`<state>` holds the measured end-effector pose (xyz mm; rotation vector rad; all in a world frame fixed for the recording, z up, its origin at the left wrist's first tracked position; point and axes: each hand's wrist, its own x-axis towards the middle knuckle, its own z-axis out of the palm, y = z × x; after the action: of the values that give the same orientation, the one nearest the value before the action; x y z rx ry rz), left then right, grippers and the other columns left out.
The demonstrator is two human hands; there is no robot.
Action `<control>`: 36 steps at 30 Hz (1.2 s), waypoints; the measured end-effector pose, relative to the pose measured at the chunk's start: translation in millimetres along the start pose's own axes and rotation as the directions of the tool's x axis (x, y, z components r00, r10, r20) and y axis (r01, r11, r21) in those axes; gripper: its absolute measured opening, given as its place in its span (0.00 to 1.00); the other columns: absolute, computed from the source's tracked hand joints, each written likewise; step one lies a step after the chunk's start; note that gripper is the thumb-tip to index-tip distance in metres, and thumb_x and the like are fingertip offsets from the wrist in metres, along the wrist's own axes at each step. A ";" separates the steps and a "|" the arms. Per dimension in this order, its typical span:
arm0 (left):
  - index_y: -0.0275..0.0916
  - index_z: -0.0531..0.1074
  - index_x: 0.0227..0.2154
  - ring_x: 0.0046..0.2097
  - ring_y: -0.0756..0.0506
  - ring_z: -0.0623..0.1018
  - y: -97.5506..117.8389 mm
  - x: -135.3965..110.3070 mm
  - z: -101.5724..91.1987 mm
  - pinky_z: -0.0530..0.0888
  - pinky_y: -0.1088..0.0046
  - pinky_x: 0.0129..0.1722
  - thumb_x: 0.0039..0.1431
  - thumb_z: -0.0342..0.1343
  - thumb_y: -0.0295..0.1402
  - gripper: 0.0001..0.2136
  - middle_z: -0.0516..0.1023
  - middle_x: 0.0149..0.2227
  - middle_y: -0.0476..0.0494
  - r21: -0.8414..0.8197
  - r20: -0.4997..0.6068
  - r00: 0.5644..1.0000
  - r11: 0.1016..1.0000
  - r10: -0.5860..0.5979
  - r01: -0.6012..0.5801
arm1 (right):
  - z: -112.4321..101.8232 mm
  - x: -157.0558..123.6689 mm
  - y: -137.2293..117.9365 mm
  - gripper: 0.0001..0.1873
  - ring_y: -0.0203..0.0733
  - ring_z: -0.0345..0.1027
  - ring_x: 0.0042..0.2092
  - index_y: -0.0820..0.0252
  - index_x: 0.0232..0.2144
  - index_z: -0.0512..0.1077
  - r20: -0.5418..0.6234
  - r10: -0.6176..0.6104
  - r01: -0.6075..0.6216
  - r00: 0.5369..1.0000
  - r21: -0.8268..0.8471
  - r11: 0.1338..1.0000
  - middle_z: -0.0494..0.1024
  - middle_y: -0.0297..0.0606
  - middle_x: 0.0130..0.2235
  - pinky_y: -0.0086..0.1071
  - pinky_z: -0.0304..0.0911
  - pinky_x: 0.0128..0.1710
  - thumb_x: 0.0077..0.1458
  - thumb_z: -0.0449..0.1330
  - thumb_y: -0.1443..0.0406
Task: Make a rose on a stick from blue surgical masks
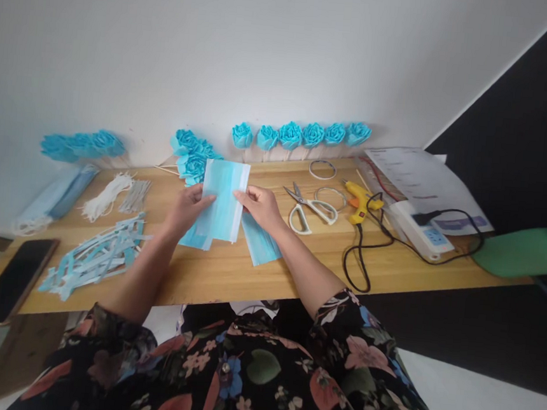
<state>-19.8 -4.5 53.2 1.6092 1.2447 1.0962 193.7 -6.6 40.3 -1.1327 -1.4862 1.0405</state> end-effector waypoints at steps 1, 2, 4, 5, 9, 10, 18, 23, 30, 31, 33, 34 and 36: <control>0.38 0.75 0.35 0.32 0.45 0.77 -2.2 -1.2 -4.1 0.73 0.72 0.30 0.56 0.61 0.44 0.13 0.77 0.28 0.47 0.013 -0.015 1.000 1.000 -0.011 0.011 | -2.1 0.5 -1.2 0.30 0.35 0.61 0.25 0.56 0.18 0.64 -0.007 -0.008 0.008 1.000 -0.028 1.000 0.67 0.30 0.19 0.31 0.57 0.28 0.54 0.61 0.40; 0.38 0.76 0.37 0.31 0.45 0.77 -4.0 -2.1 -10.3 0.73 0.73 0.29 0.56 0.61 0.43 0.14 0.77 0.28 0.48 0.024 -0.025 0.999 0.999 -0.027 0.028 | -5.2 1.7 -2.2 0.30 0.36 0.63 0.25 0.56 0.18 0.65 -0.013 -0.021 0.020 1.000 -0.050 0.999 0.69 0.31 0.20 0.31 0.58 0.29 0.56 0.59 0.40; 0.38 0.76 0.45 0.29 0.46 0.76 -6.9 -2.3 -28.0 0.72 0.73 0.28 0.56 0.60 0.43 0.17 0.78 0.28 0.48 0.037 -0.007 0.997 0.997 -0.074 0.074 | -14.8 5.9 -3.3 0.28 0.38 0.67 0.27 0.56 0.22 0.70 -0.030 -0.036 0.034 0.999 -0.088 0.996 0.76 0.34 0.24 0.32 0.61 0.30 0.61 0.54 0.42; 0.38 0.76 0.50 0.29 0.45 0.76 -8.4 -1.6 -38.2 0.72 0.72 0.27 0.55 0.60 0.42 0.21 0.79 0.28 0.48 0.051 0.020 0.995 0.994 -0.102 0.101 | -20.9 8.6 -3.1 0.27 0.38 0.69 0.27 0.57 0.25 0.73 -0.050 -0.041 0.034 0.998 -0.130 0.991 0.78 0.35 0.26 0.32 0.62 0.32 0.63 0.53 0.44; 0.40 0.73 0.58 0.30 0.43 0.77 -16.9 3.8 -70.8 0.73 0.71 0.30 0.52 0.62 0.39 0.29 0.80 0.28 0.48 0.307 0.012 0.982 0.935 -0.189 0.176 | -43.0 17.8 2.1 0.13 0.43 0.75 0.36 0.56 0.33 0.79 -0.109 -0.050 -0.015 0.993 -0.524 0.851 0.84 0.37 0.33 0.34 0.63 0.39 0.64 0.57 0.59; 0.40 0.74 0.59 0.32 0.42 0.78 -19.3 5.1 -74.6 0.74 0.70 0.32 0.51 0.63 0.37 0.29 0.81 0.29 0.47 0.388 -0.016 0.980 0.901 -0.201 0.191 | -45.8 18.7 4.0 0.11 0.45 0.75 0.39 0.56 0.35 0.80 -0.095 -0.040 -0.028 0.995 -0.623 0.781 0.84 0.39 0.36 0.35 0.63 0.41 0.63 0.58 0.61; 0.39 0.74 0.59 0.49 0.35 0.82 -24.0 9.6 -67.8 0.75 0.62 0.52 0.56 0.60 0.39 0.26 0.83 0.52 0.37 0.696 0.051 0.964 0.702 -0.261 0.153 | -39.7 16.9 17.2 0.05 0.52 0.72 0.49 0.58 0.38 0.79 0.084 0.066 0.039 0.994 -0.861 0.506 0.81 0.46 0.43 0.41 0.63 0.50 0.59 0.65 0.65; 0.38 0.71 0.63 0.54 0.37 0.80 -14.5 6.9 -63.3 0.72 0.63 0.57 0.63 0.49 0.34 0.26 0.79 0.59 0.39 0.711 0.075 0.964 0.692 -0.254 0.127 | -37.4 18.3 17.6 0.02 0.49 0.72 0.45 0.58 0.34 0.75 0.092 0.039 0.051 0.995 -0.803 0.594 0.80 0.43 0.39 0.39 0.61 0.47 0.60 0.62 0.67; 0.39 0.68 0.66 0.49 0.38 0.80 -8.9 3.4 -58.2 0.76 0.64 0.50 0.62 0.51 0.38 0.29 0.81 0.54 0.40 0.547 0.093 0.966 0.823 -0.240 0.152 | -28.7 21.6 20.9 0.23 0.42 0.70 0.33 0.56 0.55 0.69 -0.106 0.030 -0.067 0.994 -0.362 0.930 0.77 0.31 0.30 0.36 0.63 0.39 0.57 0.59 0.67; 0.39 0.69 0.65 0.49 0.38 0.80 -9.9 3.4 -57.8 0.75 0.64 0.51 0.62 0.52 0.38 0.28 0.81 0.54 0.40 0.534 0.097 0.968 0.833 -0.230 0.144 | -26.6 21.5 21.8 0.27 0.41 0.70 0.32 0.56 0.58 0.67 -0.113 0.039 -0.068 0.993 -0.266 0.961 0.77 0.30 0.30 0.35 0.64 0.38 0.55 0.59 0.66; 0.37 0.70 0.64 0.47 0.39 0.80 -12.1 3.5 -56.8 0.74 0.62 0.51 0.62 0.54 0.40 0.28 0.82 0.49 0.40 0.538 0.067 0.977 0.832 -0.201 0.134 | -22.4 20.7 22.2 0.33 0.40 0.69 0.30 0.55 0.62 0.65 -0.122 0.067 -0.076 0.990 -0.073 0.994 0.78 0.28 0.30 0.34 0.64 0.36 0.53 0.61 0.64; 0.36 0.70 0.64 0.46 0.39 0.80 -12.8 3.6 -55.7 0.74 0.62 0.52 0.62 0.55 0.41 0.28 0.83 0.46 0.39 0.549 0.027 0.987 0.828 -0.158 0.117 | -20.4 20.0 21.3 0.36 0.39 0.69 0.30 0.55 0.63 0.64 -0.121 0.086 -0.084 0.989 0.022 0.996 0.78 0.28 0.30 0.34 0.64 0.35 0.52 0.63 0.63; 0.35 0.72 0.61 0.46 0.39 0.79 -12.0 3.2 -50.5 0.73 0.60 0.53 0.62 0.56 0.43 0.27 0.82 0.45 0.38 0.548 -0.088 0.996 0.835 0.002 0.047 | -17.0 17.9 17.3 0.39 0.39 0.70 0.30 0.54 0.64 0.65 -0.098 0.128 -0.106 0.987 0.201 0.974 0.79 0.28 0.31 0.34 0.65 0.33 0.49 0.66 0.59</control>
<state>-70.7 5.2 57.4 1.9735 1.7471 0.8343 211.2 15.7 29.9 -1.1291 -1.2143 1.1584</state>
